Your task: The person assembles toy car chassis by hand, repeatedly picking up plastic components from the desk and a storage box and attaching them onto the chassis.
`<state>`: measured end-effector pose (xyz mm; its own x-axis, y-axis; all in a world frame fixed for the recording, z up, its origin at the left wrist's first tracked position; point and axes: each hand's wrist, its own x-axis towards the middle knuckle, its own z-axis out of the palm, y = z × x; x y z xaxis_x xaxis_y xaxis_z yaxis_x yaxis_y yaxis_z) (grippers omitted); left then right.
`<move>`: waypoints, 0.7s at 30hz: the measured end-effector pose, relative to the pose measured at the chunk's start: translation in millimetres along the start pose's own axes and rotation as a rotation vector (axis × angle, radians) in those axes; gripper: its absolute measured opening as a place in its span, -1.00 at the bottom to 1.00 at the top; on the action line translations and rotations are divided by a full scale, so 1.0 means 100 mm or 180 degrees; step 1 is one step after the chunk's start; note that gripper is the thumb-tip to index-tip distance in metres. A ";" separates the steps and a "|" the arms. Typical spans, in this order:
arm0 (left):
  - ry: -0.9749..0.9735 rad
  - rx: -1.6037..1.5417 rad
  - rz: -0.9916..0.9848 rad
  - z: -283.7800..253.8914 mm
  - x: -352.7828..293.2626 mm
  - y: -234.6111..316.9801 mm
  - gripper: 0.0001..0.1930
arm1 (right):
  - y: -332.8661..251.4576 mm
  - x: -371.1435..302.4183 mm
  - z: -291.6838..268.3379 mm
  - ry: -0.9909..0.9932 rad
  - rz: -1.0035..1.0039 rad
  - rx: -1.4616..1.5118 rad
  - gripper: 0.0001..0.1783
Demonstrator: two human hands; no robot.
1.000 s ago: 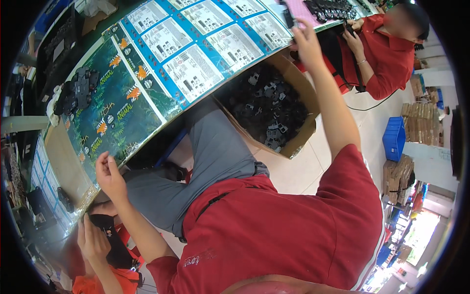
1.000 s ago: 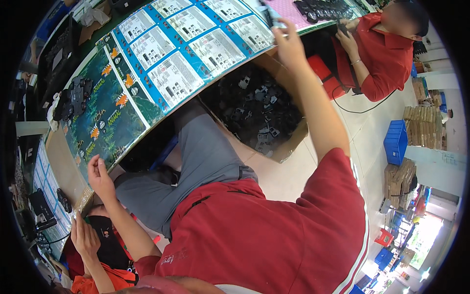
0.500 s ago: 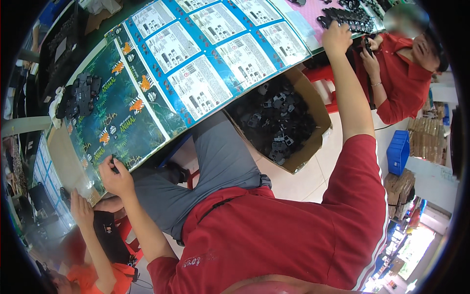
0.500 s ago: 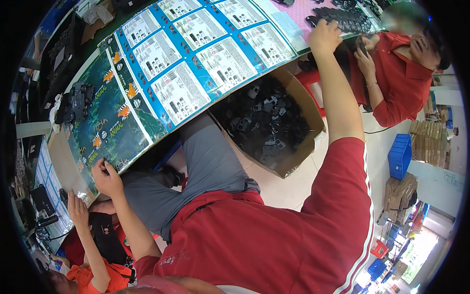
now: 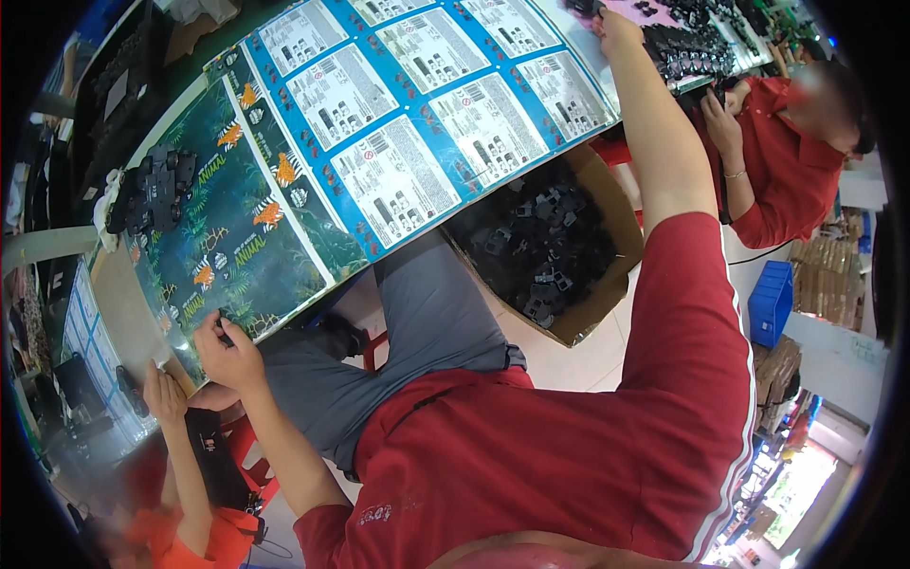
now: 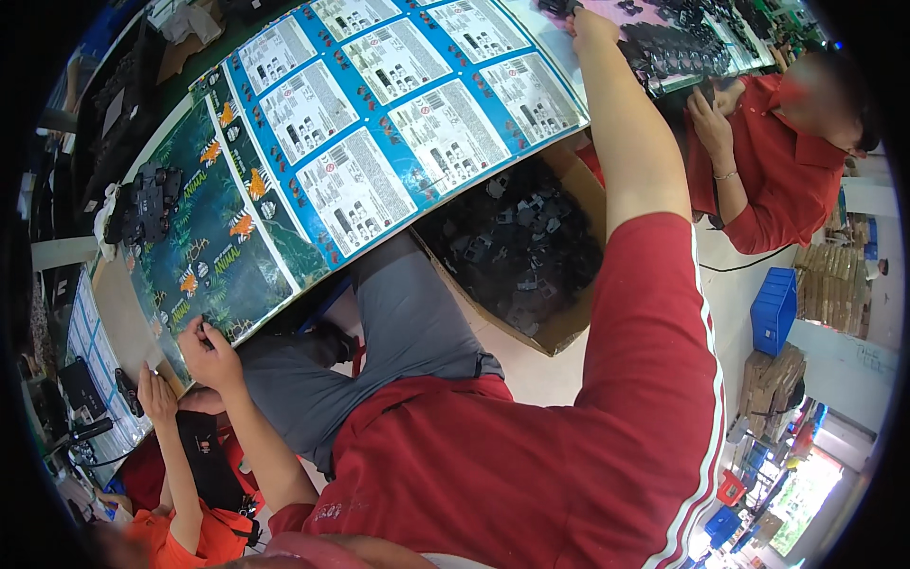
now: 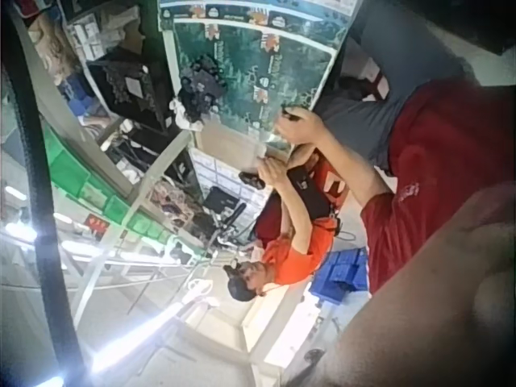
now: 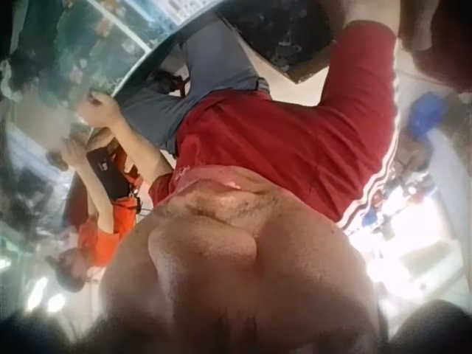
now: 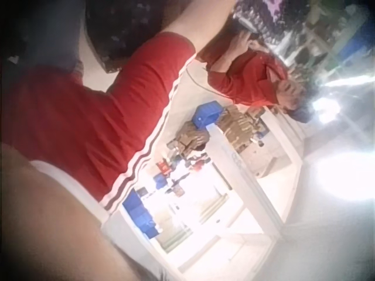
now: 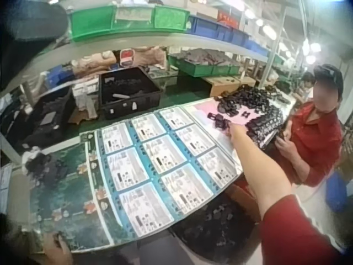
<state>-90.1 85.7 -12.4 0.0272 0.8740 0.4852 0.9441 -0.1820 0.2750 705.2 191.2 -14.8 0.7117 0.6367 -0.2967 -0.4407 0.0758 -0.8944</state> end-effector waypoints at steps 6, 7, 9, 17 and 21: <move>0.0075 0.0001 0.0187 0.01 0.01 -0.05 -0.80 | 0.14 -0.79 -0.09 0.0234 -0.0592 -0.0372 -0.75; 0.0067 -0.0003 0.0200 0.01 0.00 -0.04 -0.80 | 0.16 -0.99 -0.08 -0.0040 -0.0748 -0.0388 -0.76; 0.0090 -0.0019 0.0125 0.02 0.01 -0.02 -0.80 | 0.20 -1.31 -0.05 -0.0050 -0.0792 -0.0283 -0.73; 0.0122 -0.0165 0.0225 0.02 0.01 0.03 -0.82 | 0.33 -1.88 0.07 -0.0419 -0.1037 -0.0862 -0.59; 0.0186 -0.0215 0.0412 -0.03 -0.01 0.03 -0.83 | 0.44 -1.90 0.15 -0.0373 -0.0863 -0.0668 -0.56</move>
<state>-88.1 83.2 -9.6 0.1263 0.8139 0.5672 0.9096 -0.3231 0.2611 542.4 85.4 7.5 0.7143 0.6997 -0.0097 -0.1139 0.1025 -0.9882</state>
